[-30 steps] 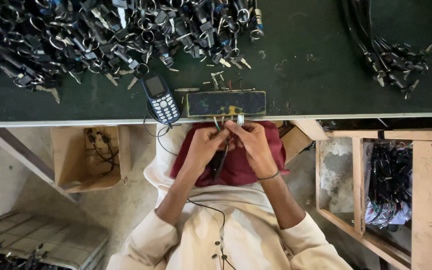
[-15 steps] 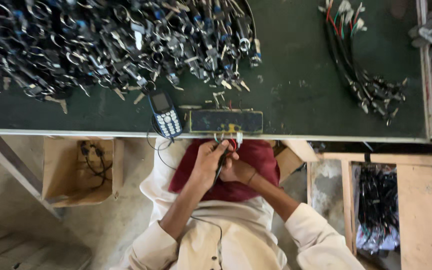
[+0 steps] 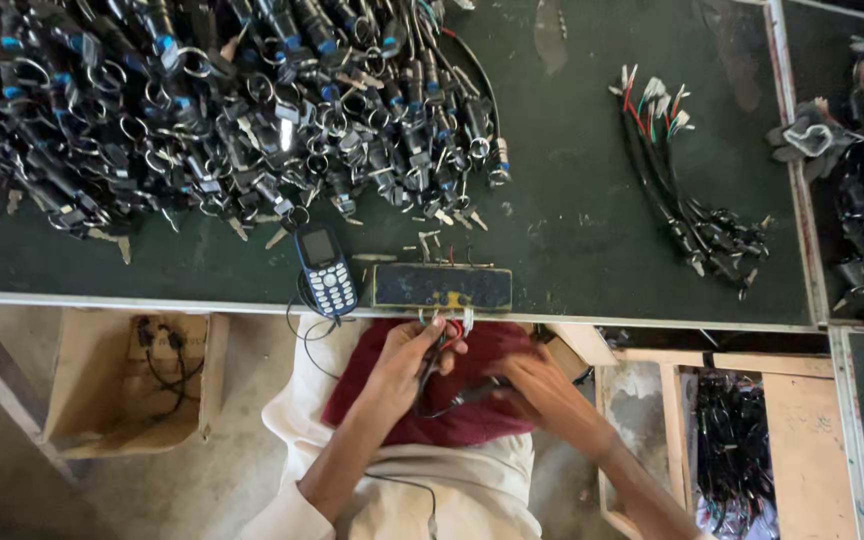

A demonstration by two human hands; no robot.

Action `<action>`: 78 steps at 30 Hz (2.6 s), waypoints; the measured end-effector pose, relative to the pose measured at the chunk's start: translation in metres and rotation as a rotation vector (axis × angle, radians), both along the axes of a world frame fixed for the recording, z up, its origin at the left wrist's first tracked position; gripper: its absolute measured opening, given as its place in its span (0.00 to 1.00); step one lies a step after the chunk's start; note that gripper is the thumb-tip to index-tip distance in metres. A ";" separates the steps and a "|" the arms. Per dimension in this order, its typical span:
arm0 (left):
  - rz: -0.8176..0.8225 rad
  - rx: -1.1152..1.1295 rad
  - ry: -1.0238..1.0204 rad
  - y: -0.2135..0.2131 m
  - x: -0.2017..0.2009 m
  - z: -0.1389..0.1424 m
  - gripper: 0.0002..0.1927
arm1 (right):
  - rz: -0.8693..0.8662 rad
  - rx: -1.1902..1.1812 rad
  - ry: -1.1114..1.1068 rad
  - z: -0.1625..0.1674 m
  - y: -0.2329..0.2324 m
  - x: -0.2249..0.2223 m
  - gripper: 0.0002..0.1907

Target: The person sits at a workbench and handles wire harnesses with connectors, joining connector pairs and plugging them into a small test board on the bench, then sets finished harnesses aside on the table. At the end the person picks up a red cloth and folds it on the bench.

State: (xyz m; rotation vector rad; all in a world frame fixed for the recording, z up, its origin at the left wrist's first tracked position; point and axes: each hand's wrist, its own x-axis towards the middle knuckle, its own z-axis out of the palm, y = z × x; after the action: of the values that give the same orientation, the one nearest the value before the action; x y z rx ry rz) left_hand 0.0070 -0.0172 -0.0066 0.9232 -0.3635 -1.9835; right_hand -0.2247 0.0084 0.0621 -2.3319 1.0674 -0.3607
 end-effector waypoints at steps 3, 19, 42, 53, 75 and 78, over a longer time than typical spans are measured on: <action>0.028 -0.190 -0.614 0.008 0.017 0.033 0.15 | -0.190 0.358 -0.128 -0.006 0.017 -0.026 0.13; -0.763 -1.334 -1.398 0.063 -0.021 0.043 0.15 | -0.468 0.769 -0.302 -0.052 0.042 -0.024 0.07; -0.253 -1.067 -0.973 0.052 -0.023 0.067 0.17 | -0.731 0.228 -1.134 0.019 0.037 0.047 0.23; -0.233 -1.078 -0.949 0.056 -0.017 0.066 0.18 | -0.614 0.231 -1.020 0.023 0.040 0.073 0.20; -0.774 -1.043 -0.157 0.065 0.039 0.193 0.18 | -0.884 0.468 -0.953 0.132 0.052 -0.048 0.23; -0.332 -1.097 -0.631 0.045 0.053 0.223 0.13 | -0.970 0.084 -0.608 0.145 0.035 -0.042 0.22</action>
State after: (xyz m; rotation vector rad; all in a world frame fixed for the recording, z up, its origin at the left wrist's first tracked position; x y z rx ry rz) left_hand 0.0598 0.0274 0.2164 0.7175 -1.8239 -1.3298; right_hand -0.2668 0.0432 0.2070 -1.3076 1.7317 -1.2398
